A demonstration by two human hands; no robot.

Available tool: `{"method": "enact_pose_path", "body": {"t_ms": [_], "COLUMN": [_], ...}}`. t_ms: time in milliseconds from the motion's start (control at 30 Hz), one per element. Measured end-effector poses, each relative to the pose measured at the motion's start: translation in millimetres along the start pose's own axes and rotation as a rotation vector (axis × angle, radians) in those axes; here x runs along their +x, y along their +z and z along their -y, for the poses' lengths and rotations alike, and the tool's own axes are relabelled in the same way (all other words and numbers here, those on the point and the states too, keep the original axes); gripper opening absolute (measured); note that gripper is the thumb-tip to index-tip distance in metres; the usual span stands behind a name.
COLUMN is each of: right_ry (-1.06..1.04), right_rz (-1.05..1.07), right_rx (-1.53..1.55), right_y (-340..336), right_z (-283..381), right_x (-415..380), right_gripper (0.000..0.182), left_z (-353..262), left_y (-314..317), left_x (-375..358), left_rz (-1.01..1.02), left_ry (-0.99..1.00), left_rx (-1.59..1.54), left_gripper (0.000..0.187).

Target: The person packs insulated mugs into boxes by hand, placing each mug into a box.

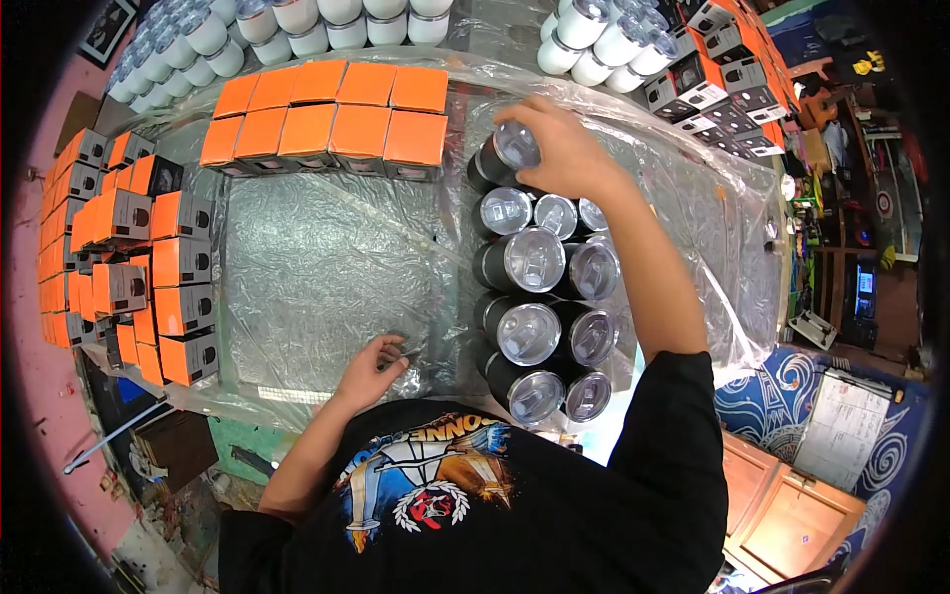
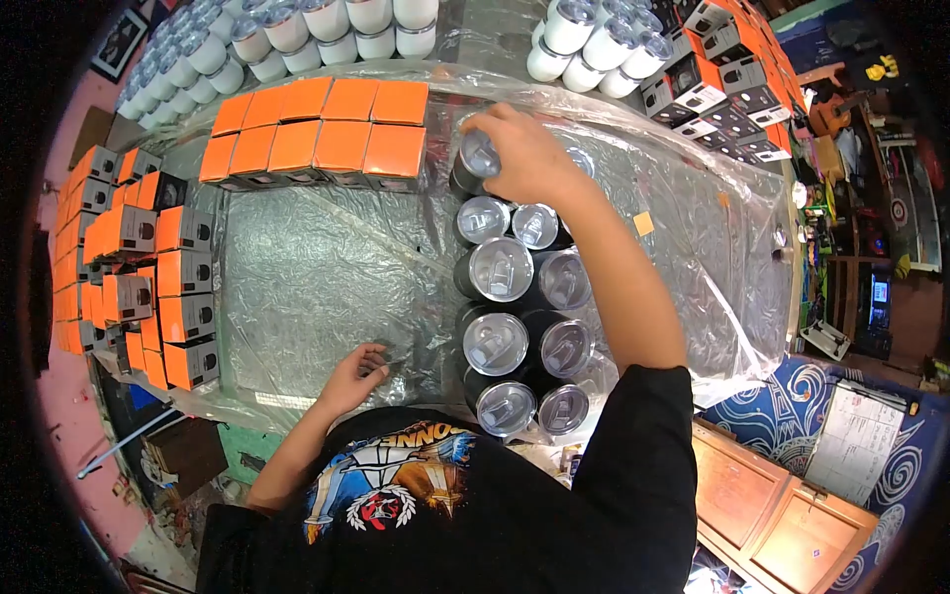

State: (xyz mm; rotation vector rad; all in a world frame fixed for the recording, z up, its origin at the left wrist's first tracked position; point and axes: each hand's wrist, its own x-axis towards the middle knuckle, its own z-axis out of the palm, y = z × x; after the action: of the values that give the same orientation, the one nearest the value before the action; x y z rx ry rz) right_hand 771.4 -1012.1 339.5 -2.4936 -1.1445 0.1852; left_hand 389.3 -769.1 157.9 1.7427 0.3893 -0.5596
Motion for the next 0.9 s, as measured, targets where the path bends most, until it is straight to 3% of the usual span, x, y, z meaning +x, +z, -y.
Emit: {"method": "enact_pose_path", "body": {"t_ms": [367, 667, 900], "right_ry": [0.033, -0.007, -0.021], "right_rz": [0.369, 0.364, 0.339], "right_rx": [-0.012, 0.019, 0.033], "right_y": [-21.1, -16.8, -16.1], "right_z": [28.7, 18.1, 17.3], "right_x": [-6.2, -19.4, -23.2], "right_gripper": [0.071, 0.069, 0.060], "left_z": [-4.8, -21.5, -86.0], "left_y": [0.2, -11.3, 4.2], "left_x": [4.4, 34.4, 71.3], "left_rz": [0.018, 0.015, 0.122], "left_ry": [-0.004, 0.021, 0.143], "left_rx": [-0.016, -0.121, -0.207], "left_gripper": [0.048, 0.048, 0.052]}}
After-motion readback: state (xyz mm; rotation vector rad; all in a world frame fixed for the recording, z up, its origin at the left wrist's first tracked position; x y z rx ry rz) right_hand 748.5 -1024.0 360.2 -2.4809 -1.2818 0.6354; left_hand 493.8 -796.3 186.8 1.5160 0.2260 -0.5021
